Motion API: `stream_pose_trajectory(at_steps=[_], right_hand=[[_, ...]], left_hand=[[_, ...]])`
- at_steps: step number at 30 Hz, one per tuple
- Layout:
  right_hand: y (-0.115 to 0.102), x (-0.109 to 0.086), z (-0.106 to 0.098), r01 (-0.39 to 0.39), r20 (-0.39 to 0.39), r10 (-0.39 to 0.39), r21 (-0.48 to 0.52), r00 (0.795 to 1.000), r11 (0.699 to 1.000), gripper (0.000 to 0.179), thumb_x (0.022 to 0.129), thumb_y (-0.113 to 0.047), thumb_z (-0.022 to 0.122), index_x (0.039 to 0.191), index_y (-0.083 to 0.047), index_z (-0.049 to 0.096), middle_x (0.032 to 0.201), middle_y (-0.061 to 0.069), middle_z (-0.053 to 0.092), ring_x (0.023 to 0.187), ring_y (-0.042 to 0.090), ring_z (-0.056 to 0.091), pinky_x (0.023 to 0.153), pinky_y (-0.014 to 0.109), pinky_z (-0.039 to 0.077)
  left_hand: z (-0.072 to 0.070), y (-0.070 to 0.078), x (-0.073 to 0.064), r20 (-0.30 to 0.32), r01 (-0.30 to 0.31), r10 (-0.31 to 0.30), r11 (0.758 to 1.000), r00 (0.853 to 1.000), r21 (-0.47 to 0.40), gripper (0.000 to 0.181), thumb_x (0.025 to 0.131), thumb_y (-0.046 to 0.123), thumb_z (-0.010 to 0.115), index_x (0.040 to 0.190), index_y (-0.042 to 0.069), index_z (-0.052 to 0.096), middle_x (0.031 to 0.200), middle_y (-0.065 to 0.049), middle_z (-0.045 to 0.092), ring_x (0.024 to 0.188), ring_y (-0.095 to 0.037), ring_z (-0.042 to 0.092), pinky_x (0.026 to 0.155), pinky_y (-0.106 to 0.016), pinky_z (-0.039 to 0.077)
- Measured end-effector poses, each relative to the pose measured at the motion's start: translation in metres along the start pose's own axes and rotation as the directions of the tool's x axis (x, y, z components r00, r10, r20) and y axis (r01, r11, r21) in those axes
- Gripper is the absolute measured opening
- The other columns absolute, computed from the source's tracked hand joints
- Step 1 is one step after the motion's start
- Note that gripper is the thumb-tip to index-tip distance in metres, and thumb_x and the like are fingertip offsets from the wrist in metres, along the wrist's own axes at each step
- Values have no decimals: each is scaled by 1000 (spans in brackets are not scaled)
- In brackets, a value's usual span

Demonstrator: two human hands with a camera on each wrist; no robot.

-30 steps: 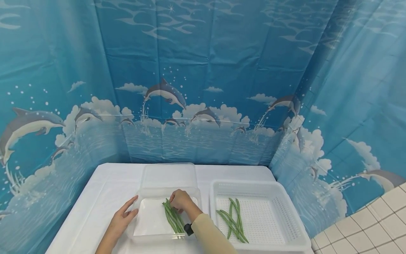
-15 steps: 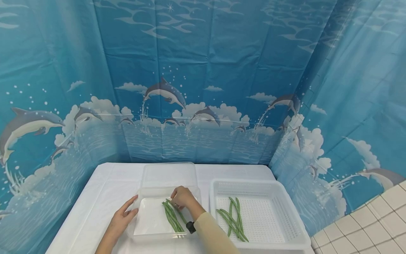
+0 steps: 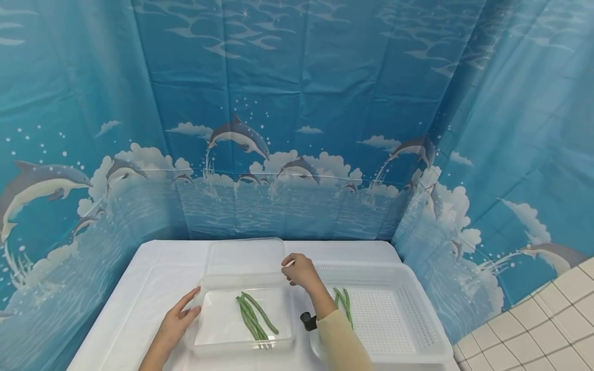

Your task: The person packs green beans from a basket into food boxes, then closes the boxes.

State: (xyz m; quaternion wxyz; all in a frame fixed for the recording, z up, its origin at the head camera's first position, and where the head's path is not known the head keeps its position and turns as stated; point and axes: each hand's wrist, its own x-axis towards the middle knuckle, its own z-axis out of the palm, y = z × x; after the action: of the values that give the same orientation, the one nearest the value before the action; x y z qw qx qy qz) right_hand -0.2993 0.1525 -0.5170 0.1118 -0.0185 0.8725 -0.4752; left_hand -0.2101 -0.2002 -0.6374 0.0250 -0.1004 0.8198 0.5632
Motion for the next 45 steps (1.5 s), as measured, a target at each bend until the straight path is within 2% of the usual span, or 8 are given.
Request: stream_pose_trajectory(at_steps=[3, 13, 20, 23, 27, 34, 41, 45], right_hand=[[7, -6, -18, -13, -54, 13, 9, 998, 1000, 17, 100, -9, 66, 114, -2, 70, 89, 14, 71, 74, 23, 71, 72, 44, 67], [56, -23, -66, -110, -168, 103, -31, 980, 993, 18, 102, -9, 64, 115, 2, 67, 87, 14, 69, 75, 26, 69, 61, 32, 61], [97, -35, -88, -188, -218, 145, -188, 965, 964, 24, 100, -9, 63, 118, 7, 67, 96, 21, 72, 73, 30, 68, 65, 41, 62], [113, -39, -92, -211, -211, 164, -224, 964, 952, 28, 100, -9, 65, 121, 10, 66, 100, 24, 71, 79, 30, 69, 70, 44, 63], [132, -42, -93, -237, -193, 198, -209, 961, 949, 27, 99, -8, 67, 118, 11, 65, 100, 25, 68, 86, 33, 68, 71, 44, 63], [155, -42, -92, -288, -150, 264, -170, 953, 942, 16, 95, -6, 71, 105, 6, 69, 89, 16, 67, 76, 26, 63, 66, 43, 60], [160, -39, -87, -291, -109, 272, -230, 956, 929, 13, 89, -6, 77, 92, -2, 66, 76, 8, 62, 69, 21, 60, 62, 40, 58], [157, -42, -84, -293, -81, 282, -279, 956, 914, 24, 89, -5, 79, 76, -9, 59, 68, 5, 60, 63, 17, 57, 59, 38, 57]], left_hand=[[0, -1, 0, -2, 1, -1, 1000, 1000, 2, 60, 105, 34, 66, 161, 28, 47, 169, -24, 39, 137, -53, 59, 100, -65, 60], [1, 2, -2, -19, 14, -13, 1000, 1000, 20, 59, 105, 33, 66, 160, 27, 48, 168, -22, 41, 134, -51, 62, 97, -63, 62], [2, 2, -1, -19, 6, -6, 1000, 1000, 9, 59, 105, 32, 66, 160, 26, 48, 169, -22, 40, 134, -51, 62, 98, -63, 61], [2, 1, 0, -19, 9, -9, 1000, 1000, 0, 59, 104, 34, 66, 160, 28, 48, 168, -22, 41, 135, -51, 62, 99, -64, 61], [1, 1, 1, -16, 4, -4, 1000, 1000, -11, 58, 105, 34, 66, 160, 29, 48, 168, -21, 41, 135, -51, 61, 100, -64, 60], [2, 0, -1, -7, -2, 2, 1000, 1000, -10, 59, 105, 31, 65, 161, 28, 47, 167, -23, 42, 137, -51, 60, 100, -64, 60], [1, 0, 0, -5, 0, 0, 1000, 1000, 13, 60, 106, 32, 65, 162, 28, 45, 168, -24, 40, 138, -53, 58, 101, -63, 60], [-1, 0, -1, 3, 2, -2, 1000, 1000, 8, 59, 106, 32, 65, 162, 29, 45, 168, -25, 39, 139, -54, 57, 102, -66, 59]])
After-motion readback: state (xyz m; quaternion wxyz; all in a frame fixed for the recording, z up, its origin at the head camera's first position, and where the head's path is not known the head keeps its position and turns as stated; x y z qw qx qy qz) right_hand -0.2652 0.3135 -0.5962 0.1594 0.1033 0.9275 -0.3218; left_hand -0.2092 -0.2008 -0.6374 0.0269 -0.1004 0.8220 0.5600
